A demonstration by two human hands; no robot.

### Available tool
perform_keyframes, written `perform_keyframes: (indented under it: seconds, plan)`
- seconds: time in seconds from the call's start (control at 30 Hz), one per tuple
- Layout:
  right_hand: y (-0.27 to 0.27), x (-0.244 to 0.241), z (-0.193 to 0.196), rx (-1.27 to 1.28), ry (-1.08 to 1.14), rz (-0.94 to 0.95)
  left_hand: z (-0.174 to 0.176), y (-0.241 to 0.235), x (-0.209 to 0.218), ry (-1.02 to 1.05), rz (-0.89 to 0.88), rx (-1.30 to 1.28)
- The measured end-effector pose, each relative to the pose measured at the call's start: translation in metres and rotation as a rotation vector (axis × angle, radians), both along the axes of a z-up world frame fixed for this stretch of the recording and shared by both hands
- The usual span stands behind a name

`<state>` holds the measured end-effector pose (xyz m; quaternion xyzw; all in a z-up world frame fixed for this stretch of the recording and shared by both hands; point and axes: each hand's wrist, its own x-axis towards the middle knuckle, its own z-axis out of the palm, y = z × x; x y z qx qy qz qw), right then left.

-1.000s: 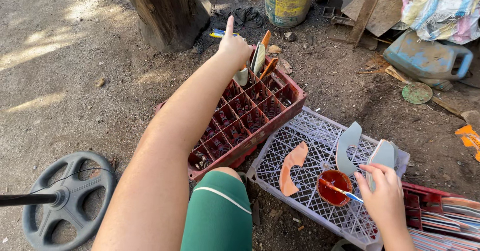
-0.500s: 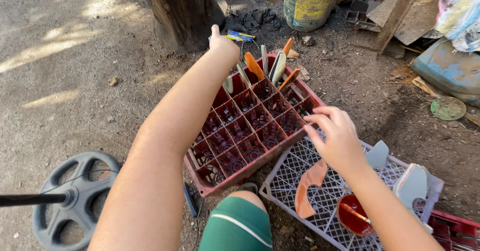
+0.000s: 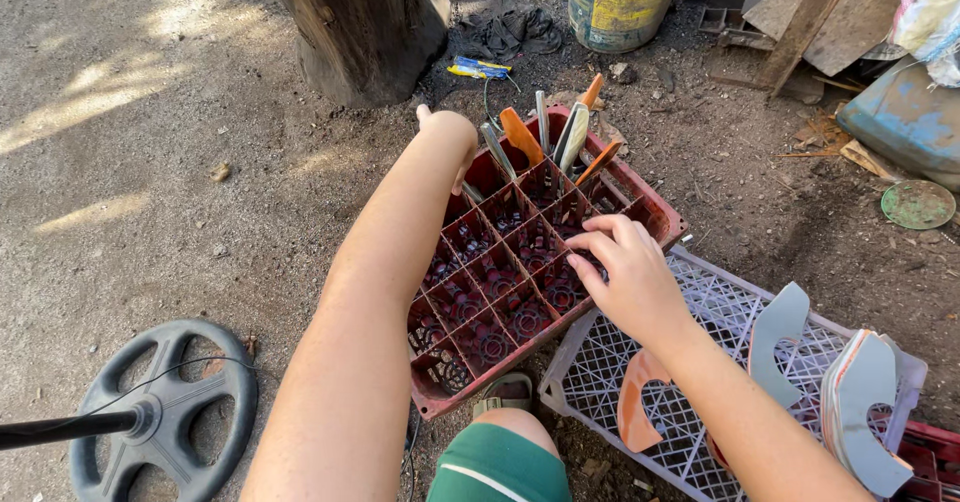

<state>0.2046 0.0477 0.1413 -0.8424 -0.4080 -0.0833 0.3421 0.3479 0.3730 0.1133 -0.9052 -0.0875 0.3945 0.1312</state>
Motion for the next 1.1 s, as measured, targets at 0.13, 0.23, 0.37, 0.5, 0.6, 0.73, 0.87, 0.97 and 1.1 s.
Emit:
perform_keyframes:
  seconds: [0.13,0.23,0.37,0.5,0.6,0.73,0.87,0.97,1.1]
  plan:
    - [-0.013,-0.012,-0.015,-0.02,0.08,-0.044,-0.006,-0.003,-0.01,0.051,0.031,-0.017]
    - [-0.021,-0.019,-0.023,-0.035,0.116,-0.068,-0.006,0.001,-0.016,0.014,0.039,-0.053]
    - [-0.032,-0.025,-0.025,-0.057,0.171,-0.091,-0.002,0.003,-0.029,-0.102,0.081,-0.095]
    - [-0.035,-0.028,-0.02,-0.044,0.148,-0.079,0.006,-0.002,-0.041,-0.133,0.041,-0.046]
    - [-0.034,-0.029,-0.014,-0.023,0.166,-0.083,0.014,-0.006,-0.053,-0.185,0.038,0.041]
    - [-0.031,-0.033,-0.011,-0.022,0.148,-0.076,0.021,-0.007,-0.072,-0.29,0.128,0.121]
    - [-0.032,-0.038,-0.011,-0.052,0.13,-0.076,0.015,-0.01,-0.091,-0.454,0.228,0.062]
    - [-0.037,-0.043,-0.013,-0.047,0.127,-0.077,0.0,0.002,-0.102,-0.606,0.245,-0.065]
    - [-0.044,-0.045,-0.013,-0.041,0.104,-0.086,-0.036,0.042,-0.108,-0.877,0.337,-0.426]
